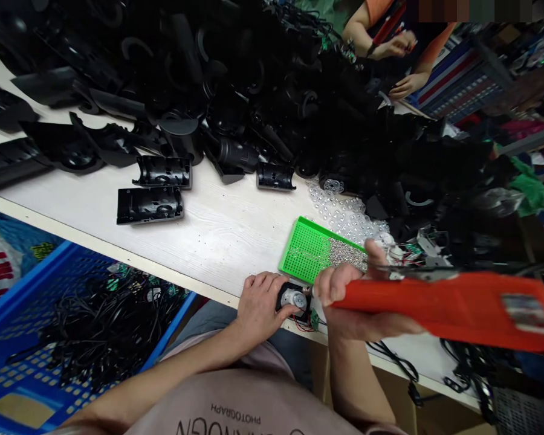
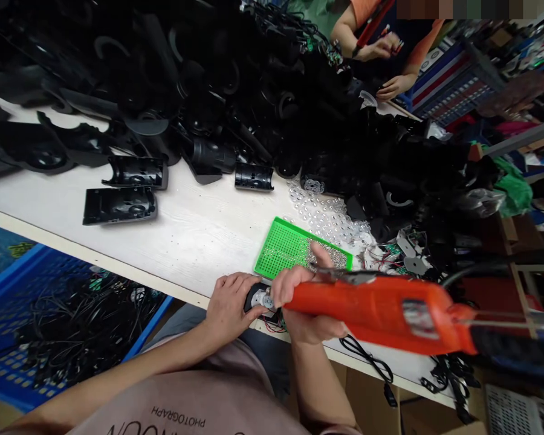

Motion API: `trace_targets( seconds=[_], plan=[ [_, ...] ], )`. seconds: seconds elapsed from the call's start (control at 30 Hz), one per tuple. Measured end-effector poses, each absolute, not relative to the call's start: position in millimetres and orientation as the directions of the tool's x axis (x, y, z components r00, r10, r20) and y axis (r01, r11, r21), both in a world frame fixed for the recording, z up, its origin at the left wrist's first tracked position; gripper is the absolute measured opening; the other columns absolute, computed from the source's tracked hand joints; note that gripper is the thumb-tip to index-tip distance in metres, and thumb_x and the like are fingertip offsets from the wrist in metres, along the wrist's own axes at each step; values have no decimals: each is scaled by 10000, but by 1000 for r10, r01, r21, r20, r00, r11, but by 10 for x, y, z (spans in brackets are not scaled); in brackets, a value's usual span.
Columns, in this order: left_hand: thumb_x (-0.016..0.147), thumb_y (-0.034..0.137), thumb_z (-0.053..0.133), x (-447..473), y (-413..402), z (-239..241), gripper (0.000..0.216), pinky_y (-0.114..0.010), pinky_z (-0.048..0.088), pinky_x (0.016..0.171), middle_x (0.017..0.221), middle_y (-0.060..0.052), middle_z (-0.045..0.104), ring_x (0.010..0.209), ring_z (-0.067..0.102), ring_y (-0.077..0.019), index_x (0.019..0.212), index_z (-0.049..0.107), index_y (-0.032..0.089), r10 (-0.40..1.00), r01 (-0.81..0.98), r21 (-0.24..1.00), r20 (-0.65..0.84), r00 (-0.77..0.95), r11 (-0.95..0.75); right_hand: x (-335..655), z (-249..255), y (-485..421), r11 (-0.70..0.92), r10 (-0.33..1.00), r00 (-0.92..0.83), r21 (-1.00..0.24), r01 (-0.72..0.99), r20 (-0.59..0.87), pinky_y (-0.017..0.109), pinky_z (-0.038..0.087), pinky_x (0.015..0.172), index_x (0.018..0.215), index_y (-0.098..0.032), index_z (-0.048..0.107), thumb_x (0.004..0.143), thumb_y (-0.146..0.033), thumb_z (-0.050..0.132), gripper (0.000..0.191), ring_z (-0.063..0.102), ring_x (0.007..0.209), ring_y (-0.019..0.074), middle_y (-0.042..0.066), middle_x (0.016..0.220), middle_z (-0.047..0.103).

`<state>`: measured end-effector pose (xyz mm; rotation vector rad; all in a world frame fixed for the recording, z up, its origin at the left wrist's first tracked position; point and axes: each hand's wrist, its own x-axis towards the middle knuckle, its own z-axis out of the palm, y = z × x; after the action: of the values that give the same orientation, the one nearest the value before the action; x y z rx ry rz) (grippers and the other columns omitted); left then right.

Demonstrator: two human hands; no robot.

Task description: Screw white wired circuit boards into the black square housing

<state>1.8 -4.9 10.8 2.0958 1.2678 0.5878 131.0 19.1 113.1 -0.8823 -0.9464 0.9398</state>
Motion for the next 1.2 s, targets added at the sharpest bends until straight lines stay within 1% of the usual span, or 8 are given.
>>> trace_targets(
  seconds=[0.1, 0.2, 0.33, 0.57, 0.7, 0.93, 1.1, 1.2],
  plan=[
    [826, 454, 655, 18, -51, 120, 450, -422, 363, 880, 1127, -62, 638, 1083, 529, -257, 1183, 523, 214, 893, 619, 703, 52, 447, -350, 1205, 1003, 3, 315, 928, 290, -910, -270, 235, 258, 363, 385, 1184, -285, 584, 651, -767, 603, 719, 372, 342, 103, -84, 480, 471],
    [833, 389, 652, 18, -54, 132, 414, -422, 357, 888, 1132, -57, 638, 1093, 525, -255, 1184, 516, 217, 893, 618, 708, 41, 448, -342, 1146, 868, -49, 319, 918, 321, -914, -251, 233, 253, 362, 385, 1175, -275, 589, 662, -769, 590, 712, 372, 343, 100, -85, 481, 467],
    [828, 369, 650, 18, -52, 144, 416, -427, 354, 901, 1136, -61, 635, 1104, 521, -259, 1191, 511, 220, 893, 620, 712, 22, 449, -329, 1120, 806, -36, 312, 917, 326, -920, -235, 228, 246, 361, 379, 1157, -268, 588, 668, -767, 585, 699, 369, 348, 100, -90, 483, 449],
    [816, 333, 651, 18, -46, 146, 406, -427, 359, 910, 1140, -57, 628, 1110, 515, -253, 1185, 519, 225, 892, 634, 703, -1, 452, -321, 1108, 749, -69, 354, 918, 256, -917, -184, 303, 242, 378, 408, 1112, -271, 609, 689, -720, 617, 617, 413, 388, 102, -78, 531, 489],
    [811, 364, 663, 20, -51, 123, 433, -441, 361, 912, 1151, -67, 623, 1110, 514, -266, 1191, 518, 214, 893, 629, 705, 13, 450, -327, 1131, 733, -84, 361, 918, 246, -913, -190, 312, 252, 385, 414, 1044, -273, 638, 704, -710, 609, 556, 421, 394, 108, -67, 533, 494],
    [808, 480, 669, 13, -32, 106, 495, -435, 378, 886, 1134, -74, 639, 1085, 540, -268, 1198, 526, 210, 897, 610, 718, 43, 440, -334, 1248, 966, -83, 314, 916, 332, -916, -248, 224, 265, 363, 411, 1176, -316, 589, 728, -757, 524, 632, 378, 370, 115, -70, 507, 466],
    [804, 552, 645, -82, -43, 114, 647, -428, 372, 923, 1267, -129, 589, 1167, 506, -284, 1295, 480, 164, 861, 544, 711, 173, 478, -445, 1289, 1117, -98, 363, 908, 325, -883, -297, 263, 267, 363, 410, 1193, -296, 586, 744, -754, 506, 647, 387, 370, 113, -58, 532, 504],
    [890, 454, 580, -165, -67, 173, 440, -409, 373, 897, 1137, -92, 660, 1105, 545, -257, 1247, 554, 199, 829, 486, 694, 306, 469, -531, 1245, 1122, -108, 383, 901, 335, -870, -311, 277, 266, 365, 404, 1200, -293, 581, 755, -758, 485, 650, 385, 362, 109, -63, 526, 490]
  ],
)
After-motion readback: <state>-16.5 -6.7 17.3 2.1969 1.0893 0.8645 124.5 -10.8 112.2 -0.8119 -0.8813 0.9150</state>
